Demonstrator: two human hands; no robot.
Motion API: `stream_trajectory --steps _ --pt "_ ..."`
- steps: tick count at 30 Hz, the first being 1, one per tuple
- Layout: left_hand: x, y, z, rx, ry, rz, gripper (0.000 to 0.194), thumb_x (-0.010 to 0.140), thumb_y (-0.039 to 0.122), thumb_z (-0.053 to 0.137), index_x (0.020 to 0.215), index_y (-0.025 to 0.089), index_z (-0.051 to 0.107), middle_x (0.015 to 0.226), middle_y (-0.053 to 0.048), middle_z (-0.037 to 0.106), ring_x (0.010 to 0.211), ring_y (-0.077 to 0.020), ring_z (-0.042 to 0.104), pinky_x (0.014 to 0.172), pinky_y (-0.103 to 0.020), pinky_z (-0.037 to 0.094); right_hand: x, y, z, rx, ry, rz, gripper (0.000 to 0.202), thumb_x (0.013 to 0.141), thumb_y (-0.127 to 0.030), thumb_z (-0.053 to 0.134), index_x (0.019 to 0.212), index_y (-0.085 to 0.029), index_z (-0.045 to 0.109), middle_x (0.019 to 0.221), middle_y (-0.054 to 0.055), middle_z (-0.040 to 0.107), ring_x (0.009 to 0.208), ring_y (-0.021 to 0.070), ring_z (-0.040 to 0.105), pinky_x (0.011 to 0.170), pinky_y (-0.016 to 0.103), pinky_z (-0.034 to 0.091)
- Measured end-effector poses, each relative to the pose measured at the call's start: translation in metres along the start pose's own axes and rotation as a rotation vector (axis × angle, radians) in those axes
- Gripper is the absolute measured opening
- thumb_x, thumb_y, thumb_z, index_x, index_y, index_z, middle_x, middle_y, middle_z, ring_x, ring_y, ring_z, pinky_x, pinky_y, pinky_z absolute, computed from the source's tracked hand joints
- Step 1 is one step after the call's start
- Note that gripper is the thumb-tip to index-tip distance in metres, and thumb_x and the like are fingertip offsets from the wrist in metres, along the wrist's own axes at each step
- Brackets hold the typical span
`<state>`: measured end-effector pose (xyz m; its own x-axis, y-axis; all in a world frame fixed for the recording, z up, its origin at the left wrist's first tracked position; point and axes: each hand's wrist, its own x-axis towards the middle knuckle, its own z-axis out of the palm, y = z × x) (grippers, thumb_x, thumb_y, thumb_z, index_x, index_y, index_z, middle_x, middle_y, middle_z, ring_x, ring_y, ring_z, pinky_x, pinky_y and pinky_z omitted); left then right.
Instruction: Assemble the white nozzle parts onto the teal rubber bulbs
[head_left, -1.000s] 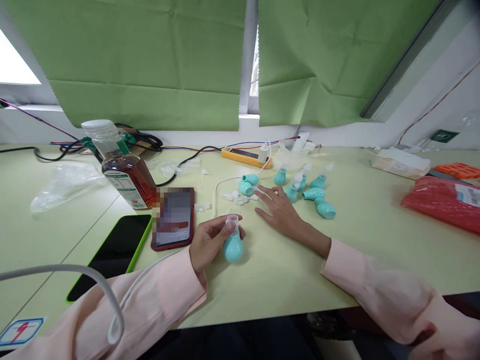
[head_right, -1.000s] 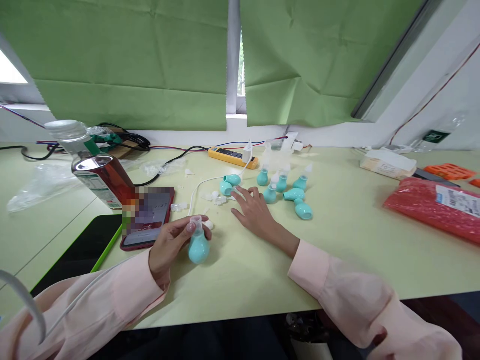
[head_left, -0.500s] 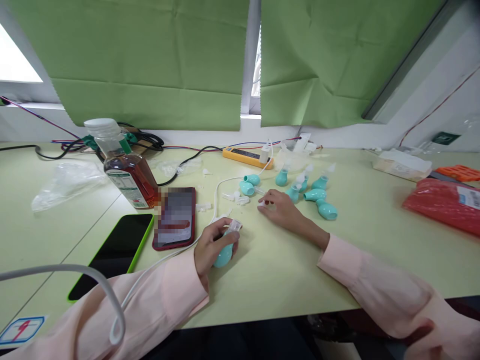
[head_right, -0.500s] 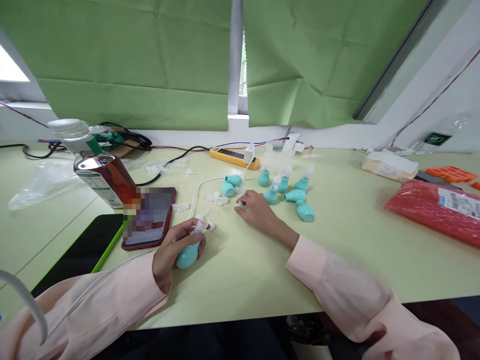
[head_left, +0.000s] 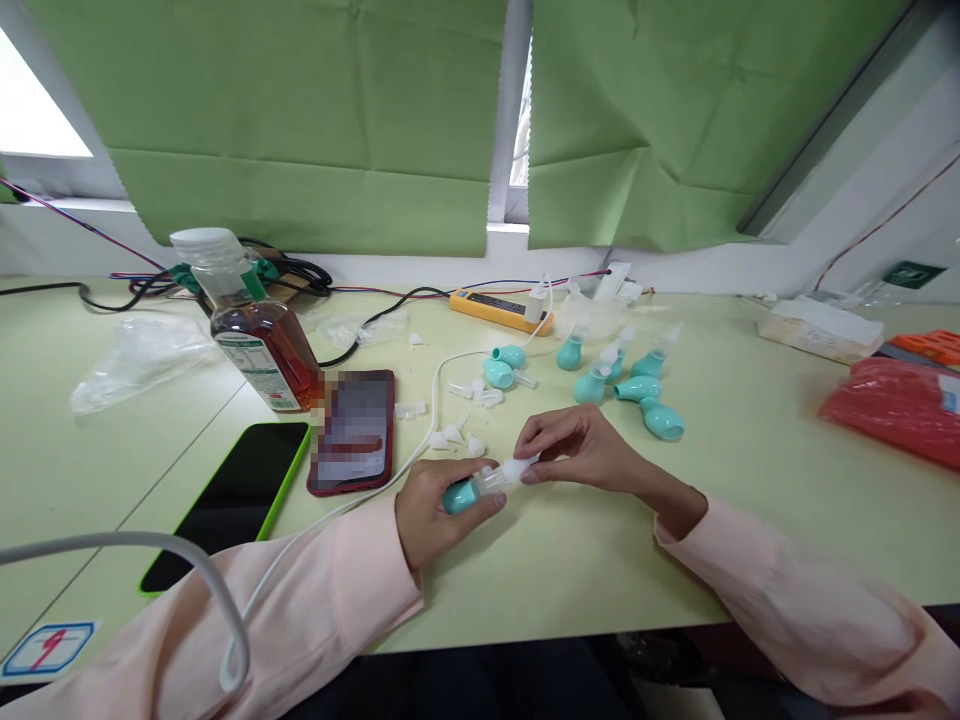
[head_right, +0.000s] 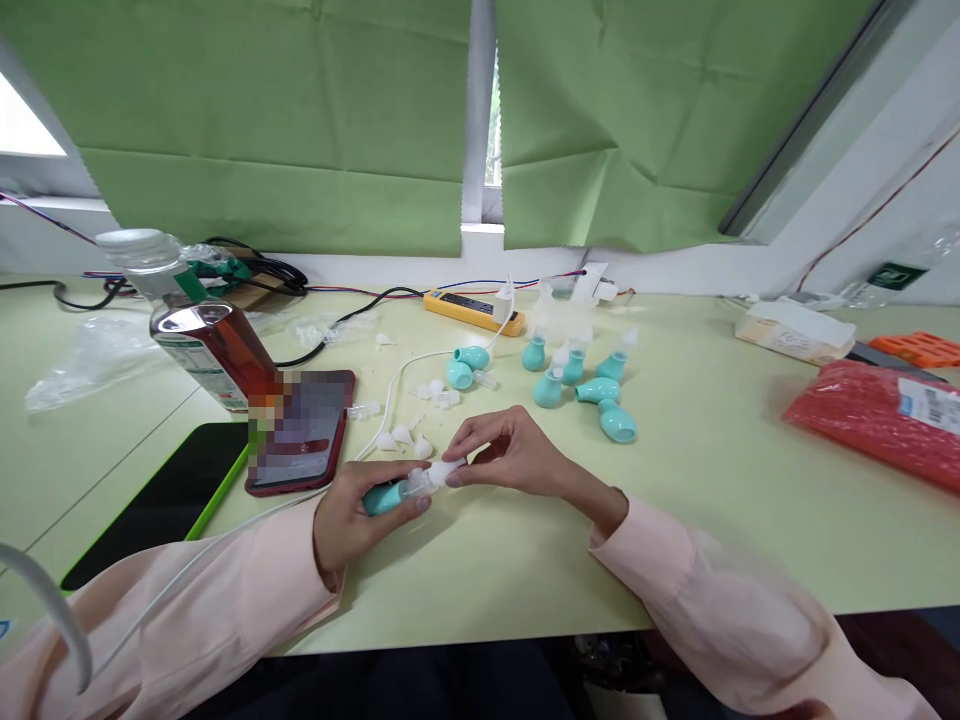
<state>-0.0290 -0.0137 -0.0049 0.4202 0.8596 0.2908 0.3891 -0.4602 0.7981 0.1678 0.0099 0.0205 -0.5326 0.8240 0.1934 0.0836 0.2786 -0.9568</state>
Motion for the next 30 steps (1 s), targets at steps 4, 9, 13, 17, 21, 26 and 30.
stream_trajectory --steps 4,9,13,17,21,26,30 --pt "-0.001 0.001 0.001 0.042 -0.02 0.006 0.029 0.069 0.036 0.057 0.087 0.015 0.065 0.074 -0.006 0.067 0.063 -0.0175 0.059 0.059 -0.025 0.042 -0.001 -0.003 0.0 -0.047 -0.042 -0.019 0.022 0.057 -0.013 0.069 0.078 -0.019 0.068 0.074 0.003 0.062 0.063 0.0115 0.057 0.053 0.023 0.049" --pt "-0.002 0.003 0.002 0.019 -0.024 0.015 0.027 0.069 0.036 0.056 0.084 0.016 0.066 0.066 -0.004 0.066 0.057 -0.0156 0.056 0.054 -0.023 0.039 -0.002 -0.006 0.0 -0.151 -0.123 -0.022 0.02 0.061 -0.019 0.067 0.081 -0.018 0.067 0.076 0.004 0.062 0.064 0.0114 0.057 0.056 0.024 0.05" --pt "-0.001 0.002 0.001 0.038 -0.019 0.051 0.023 0.07 0.035 0.055 0.081 0.017 0.066 0.064 -0.003 0.064 0.056 -0.0147 0.055 0.054 -0.022 0.038 -0.003 -0.008 -0.001 -0.313 -0.16 -0.077 0.02 0.067 -0.024 0.062 0.085 -0.018 0.066 0.076 0.004 0.062 0.062 0.0105 0.056 0.055 0.023 0.048" --pt "0.0 0.0 0.001 0.1 -0.073 0.071 0.024 0.074 0.035 0.051 0.081 0.017 0.064 0.062 -0.003 0.062 0.052 -0.0132 0.052 0.052 -0.022 0.035 -0.004 -0.009 -0.001 -0.438 -0.182 -0.146 0.021 0.071 -0.025 0.058 0.089 -0.019 0.065 0.068 0.003 0.061 0.057 0.0094 0.053 0.05 0.021 0.043" --pt "-0.002 -0.003 0.001 0.162 -0.114 0.098 0.025 0.075 0.035 0.048 0.081 0.016 0.063 0.061 -0.003 0.06 0.053 -0.013 0.051 0.051 -0.022 0.033 -0.005 -0.008 -0.001 -0.47 -0.206 -0.17 0.019 0.071 -0.025 0.058 0.088 -0.018 0.065 0.068 0.003 0.061 0.057 0.0098 0.053 0.052 0.021 0.042" --pt "-0.003 -0.006 0.002 0.204 -0.117 0.141 0.024 0.077 0.035 0.045 0.081 0.017 0.061 0.058 -0.002 0.057 0.054 -0.0129 0.05 0.051 -0.021 0.032 -0.004 -0.004 -0.001 -0.387 -0.249 -0.115 0.021 0.073 -0.027 0.056 0.089 -0.018 0.065 0.073 0.003 0.064 0.061 0.0105 0.056 0.054 0.022 0.045" --pt "-0.003 -0.008 0.003 0.283 -0.132 0.187 0.025 0.078 0.035 0.041 0.078 0.016 0.058 0.054 -0.001 0.052 0.052 -0.013 0.047 0.05 -0.022 0.031 -0.003 0.001 0.0 -0.323 -0.255 -0.044 0.02 0.071 -0.027 0.057 0.085 -0.016 0.066 0.072 0.004 0.064 0.059 0.0103 0.056 0.051 0.02 0.045"
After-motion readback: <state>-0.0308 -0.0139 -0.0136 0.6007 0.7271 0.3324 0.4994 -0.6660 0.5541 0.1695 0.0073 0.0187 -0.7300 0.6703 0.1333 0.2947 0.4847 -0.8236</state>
